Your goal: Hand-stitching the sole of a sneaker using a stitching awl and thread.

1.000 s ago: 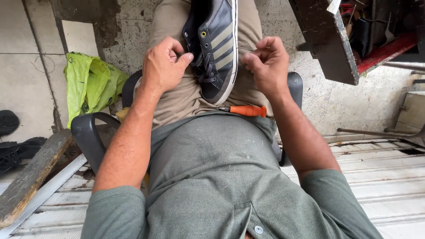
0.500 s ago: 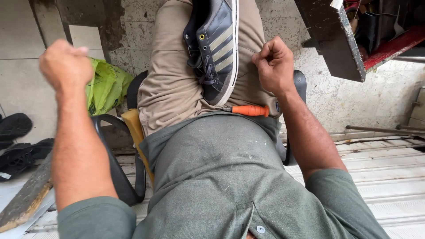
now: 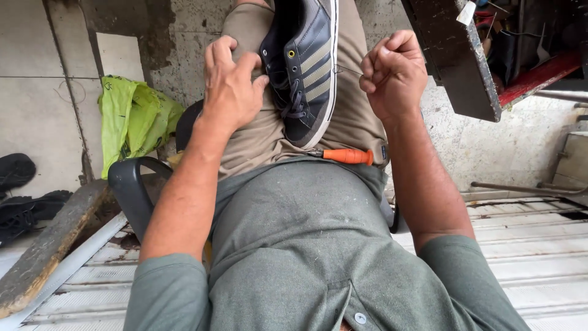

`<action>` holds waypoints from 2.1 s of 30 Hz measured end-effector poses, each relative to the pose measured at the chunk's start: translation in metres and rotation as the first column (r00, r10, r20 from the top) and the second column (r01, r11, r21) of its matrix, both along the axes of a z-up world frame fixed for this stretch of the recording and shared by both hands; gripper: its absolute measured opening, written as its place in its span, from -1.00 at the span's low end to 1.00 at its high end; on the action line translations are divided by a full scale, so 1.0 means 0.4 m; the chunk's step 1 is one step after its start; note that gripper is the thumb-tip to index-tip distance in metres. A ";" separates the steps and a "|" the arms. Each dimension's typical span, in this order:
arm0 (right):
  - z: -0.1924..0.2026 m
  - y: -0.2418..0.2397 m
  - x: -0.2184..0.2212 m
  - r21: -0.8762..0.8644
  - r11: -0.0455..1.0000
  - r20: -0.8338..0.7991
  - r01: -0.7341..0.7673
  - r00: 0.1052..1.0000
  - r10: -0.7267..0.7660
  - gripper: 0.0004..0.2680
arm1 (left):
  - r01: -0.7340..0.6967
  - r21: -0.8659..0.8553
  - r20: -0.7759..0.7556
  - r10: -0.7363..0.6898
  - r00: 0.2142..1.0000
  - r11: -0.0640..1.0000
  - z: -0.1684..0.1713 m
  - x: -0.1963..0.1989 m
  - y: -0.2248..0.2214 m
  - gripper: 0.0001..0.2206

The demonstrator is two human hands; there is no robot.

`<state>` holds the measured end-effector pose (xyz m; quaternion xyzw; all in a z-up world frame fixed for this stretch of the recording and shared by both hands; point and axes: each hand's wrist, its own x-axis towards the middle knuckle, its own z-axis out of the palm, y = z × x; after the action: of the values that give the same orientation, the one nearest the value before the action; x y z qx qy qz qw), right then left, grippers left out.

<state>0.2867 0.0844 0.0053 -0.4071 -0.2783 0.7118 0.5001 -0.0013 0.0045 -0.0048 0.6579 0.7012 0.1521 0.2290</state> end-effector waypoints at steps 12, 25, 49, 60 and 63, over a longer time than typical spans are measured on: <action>0.050 -0.026 -0.057 -0.201 0.873 0.913 -0.444 0.238 0.332 -0.64 | -0.009 -0.037 0.770 0.034 0.638 0.999 0.095 -0.057 -0.027 -0.69; 0.010 -0.041 -0.055 -0.014 0.899 0.958 -0.437 0.251 0.137 -0.56 | -0.447 -0.571 0.816 0.538 -0.214 0.689 -0.039 -0.186 -0.021 -0.61; 0.013 -0.046 0.018 0.219 0.632 0.923 -0.743 -0.051 -0.380 -0.37 | -0.376 0.245 0.705 0.103 0.702 0.894 0.081 0.072 0.102 -0.53; 0.072 -0.289 0.125 -0.290 0.349 0.956 -0.891 -0.256 0.143 -0.70 | 0.303 -0.540 0.513 0.022 0.858 0.785 0.090 0.144 0.119 -0.56; 0.130 -0.247 0.098 -0.502 0.230 0.847 -0.834 -0.421 0.323 -0.52 | 0.321 -0.512 0.523 -0.007 0.852 0.797 0.063 0.166 0.126 -0.60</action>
<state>0.3259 -0.0143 0.0574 -0.3670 -0.8290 0.3388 -0.2516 0.0649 0.0550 0.0205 0.5541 0.5686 0.0725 0.6036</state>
